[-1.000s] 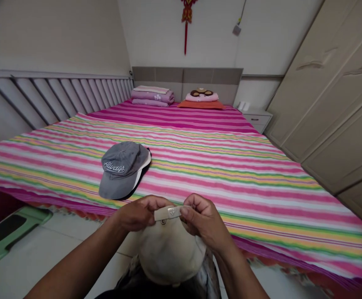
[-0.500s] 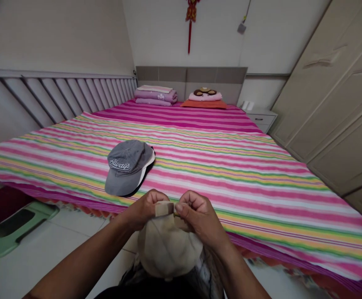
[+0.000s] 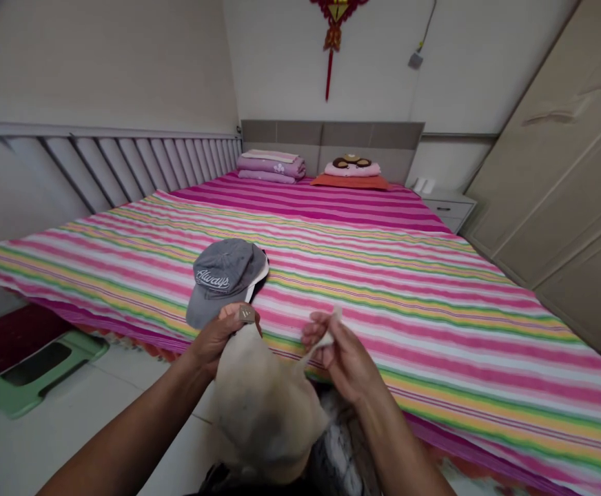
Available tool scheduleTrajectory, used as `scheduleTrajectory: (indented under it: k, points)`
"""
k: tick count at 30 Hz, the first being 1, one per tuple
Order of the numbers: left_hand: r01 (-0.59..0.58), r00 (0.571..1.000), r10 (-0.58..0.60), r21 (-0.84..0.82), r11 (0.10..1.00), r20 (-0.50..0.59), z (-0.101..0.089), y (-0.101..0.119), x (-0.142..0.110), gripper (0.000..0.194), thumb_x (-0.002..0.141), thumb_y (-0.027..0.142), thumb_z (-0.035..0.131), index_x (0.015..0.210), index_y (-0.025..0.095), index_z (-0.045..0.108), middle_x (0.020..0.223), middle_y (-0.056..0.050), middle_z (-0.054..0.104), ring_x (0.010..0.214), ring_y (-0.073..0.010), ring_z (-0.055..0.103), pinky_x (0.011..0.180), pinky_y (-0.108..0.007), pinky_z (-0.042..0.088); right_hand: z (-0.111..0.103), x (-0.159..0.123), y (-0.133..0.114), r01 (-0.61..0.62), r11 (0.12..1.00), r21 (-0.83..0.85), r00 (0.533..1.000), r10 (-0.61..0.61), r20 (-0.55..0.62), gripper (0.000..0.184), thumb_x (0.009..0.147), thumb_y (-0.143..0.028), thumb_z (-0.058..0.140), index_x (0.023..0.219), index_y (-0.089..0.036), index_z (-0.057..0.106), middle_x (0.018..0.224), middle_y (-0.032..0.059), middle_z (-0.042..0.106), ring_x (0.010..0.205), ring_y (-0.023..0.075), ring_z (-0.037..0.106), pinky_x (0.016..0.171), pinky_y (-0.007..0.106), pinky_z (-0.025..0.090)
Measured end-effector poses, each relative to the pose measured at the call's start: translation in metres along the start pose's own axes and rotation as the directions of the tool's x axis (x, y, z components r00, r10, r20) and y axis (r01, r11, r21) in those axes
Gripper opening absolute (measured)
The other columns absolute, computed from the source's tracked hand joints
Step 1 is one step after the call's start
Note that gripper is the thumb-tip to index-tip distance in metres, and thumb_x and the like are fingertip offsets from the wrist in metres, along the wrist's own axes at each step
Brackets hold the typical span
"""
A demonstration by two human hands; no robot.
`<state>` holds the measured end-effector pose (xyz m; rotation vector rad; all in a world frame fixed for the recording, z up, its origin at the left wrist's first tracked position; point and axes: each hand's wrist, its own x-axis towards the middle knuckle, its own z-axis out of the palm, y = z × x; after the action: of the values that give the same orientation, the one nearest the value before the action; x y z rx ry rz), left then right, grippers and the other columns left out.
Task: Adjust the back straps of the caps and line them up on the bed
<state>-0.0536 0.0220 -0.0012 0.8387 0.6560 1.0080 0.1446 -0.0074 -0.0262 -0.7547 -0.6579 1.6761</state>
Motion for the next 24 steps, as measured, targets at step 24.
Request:
scheduleTrajectory:
  k: [24]
  points:
    - [0.047, 0.98, 0.0, 0.233, 0.971, -0.199, -0.15, 0.17, 0.105, 0.022, 0.064, 0.002, 0.058, 0.085, 0.007, 0.062, 0.074, -0.008, 0.066, 0.066, -0.0157, 0.061, 0.067, -0.026, 0.048, 0.1, 0.225, 0.004, -0.012, 0.986, -0.166, 0.998, 0.001, -0.067, 0.028, 0.087, -0.035, 0.048, 0.069, -0.015, 0.052, 0.052, -0.0062, 0.047, 0.04, 0.0056, 0.043, 0.041, 0.019, 0.04]
